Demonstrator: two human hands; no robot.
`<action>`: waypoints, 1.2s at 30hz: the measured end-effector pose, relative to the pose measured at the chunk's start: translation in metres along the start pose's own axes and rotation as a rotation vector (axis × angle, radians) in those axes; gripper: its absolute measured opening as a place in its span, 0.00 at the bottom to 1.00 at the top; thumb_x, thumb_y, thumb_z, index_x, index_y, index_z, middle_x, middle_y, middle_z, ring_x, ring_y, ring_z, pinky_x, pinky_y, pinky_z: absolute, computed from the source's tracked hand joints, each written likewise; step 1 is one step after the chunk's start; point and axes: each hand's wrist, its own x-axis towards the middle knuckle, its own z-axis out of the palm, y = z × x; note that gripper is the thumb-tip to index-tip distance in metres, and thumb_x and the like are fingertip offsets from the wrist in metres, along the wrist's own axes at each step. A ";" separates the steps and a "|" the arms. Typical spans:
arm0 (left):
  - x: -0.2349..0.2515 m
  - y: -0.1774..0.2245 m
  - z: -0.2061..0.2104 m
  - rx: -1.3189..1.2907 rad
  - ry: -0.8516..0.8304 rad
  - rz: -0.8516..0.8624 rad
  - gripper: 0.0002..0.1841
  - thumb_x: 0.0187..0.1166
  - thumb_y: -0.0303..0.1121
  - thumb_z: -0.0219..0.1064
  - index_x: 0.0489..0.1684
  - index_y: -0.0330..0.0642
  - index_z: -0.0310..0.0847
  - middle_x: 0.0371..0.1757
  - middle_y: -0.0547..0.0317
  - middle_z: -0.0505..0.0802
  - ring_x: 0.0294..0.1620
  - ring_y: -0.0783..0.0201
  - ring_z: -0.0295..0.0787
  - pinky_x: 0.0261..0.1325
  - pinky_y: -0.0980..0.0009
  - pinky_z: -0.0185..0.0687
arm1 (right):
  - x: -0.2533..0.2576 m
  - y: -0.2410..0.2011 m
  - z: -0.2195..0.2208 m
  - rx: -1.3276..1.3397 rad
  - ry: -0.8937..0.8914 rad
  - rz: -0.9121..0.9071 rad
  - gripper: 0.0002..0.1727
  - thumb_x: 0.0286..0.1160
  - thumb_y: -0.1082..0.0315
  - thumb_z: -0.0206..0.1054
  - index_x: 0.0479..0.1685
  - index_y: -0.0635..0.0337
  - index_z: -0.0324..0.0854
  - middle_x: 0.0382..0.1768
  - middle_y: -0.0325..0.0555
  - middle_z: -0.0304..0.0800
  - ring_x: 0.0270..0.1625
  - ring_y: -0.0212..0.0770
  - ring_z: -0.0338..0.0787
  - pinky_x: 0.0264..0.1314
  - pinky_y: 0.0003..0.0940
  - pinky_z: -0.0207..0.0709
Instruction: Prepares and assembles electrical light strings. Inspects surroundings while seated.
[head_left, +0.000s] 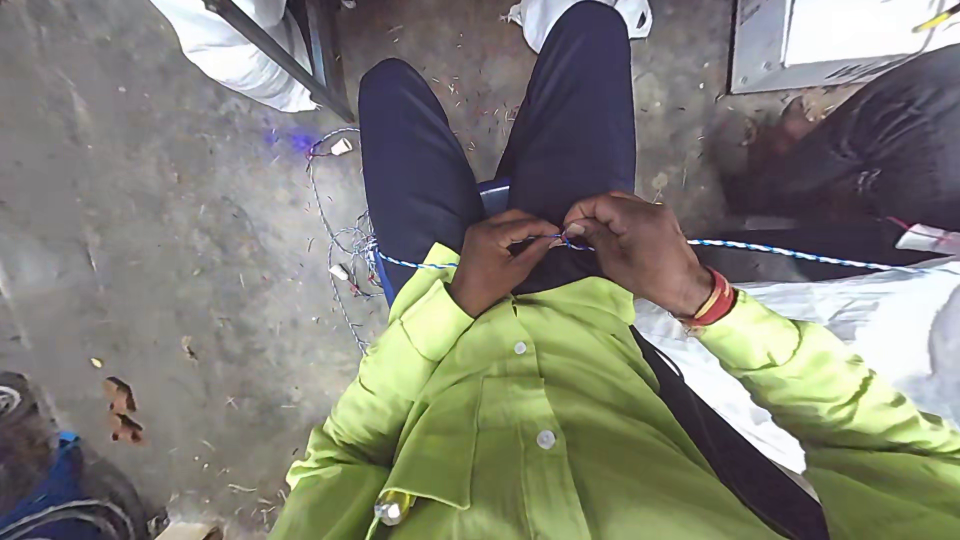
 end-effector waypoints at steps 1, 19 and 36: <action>0.000 0.000 0.001 0.012 0.021 0.025 0.05 0.74 0.26 0.76 0.40 0.34 0.95 0.44 0.51 0.96 0.46 0.69 0.93 0.53 0.72 0.91 | 0.000 0.000 -0.001 0.002 -0.010 0.017 0.10 0.86 0.64 0.62 0.46 0.57 0.88 0.36 0.42 0.90 0.44 0.36 0.87 0.52 0.29 0.79; 0.002 -0.001 -0.004 -0.100 -0.014 -0.095 0.08 0.70 0.26 0.79 0.43 0.32 0.94 0.46 0.51 0.96 0.47 0.68 0.94 0.54 0.72 0.92 | 0.003 0.006 0.006 0.069 0.013 -0.036 0.10 0.85 0.64 0.64 0.44 0.57 0.90 0.38 0.41 0.92 0.50 0.36 0.87 0.57 0.28 0.77; 0.000 0.000 0.005 0.089 0.099 0.016 0.04 0.70 0.25 0.78 0.36 0.33 0.94 0.41 0.49 0.96 0.42 0.68 0.94 0.48 0.73 0.92 | 0.005 -0.006 0.016 -0.016 0.036 0.057 0.11 0.87 0.65 0.61 0.45 0.59 0.87 0.36 0.45 0.91 0.47 0.42 0.86 0.55 0.34 0.76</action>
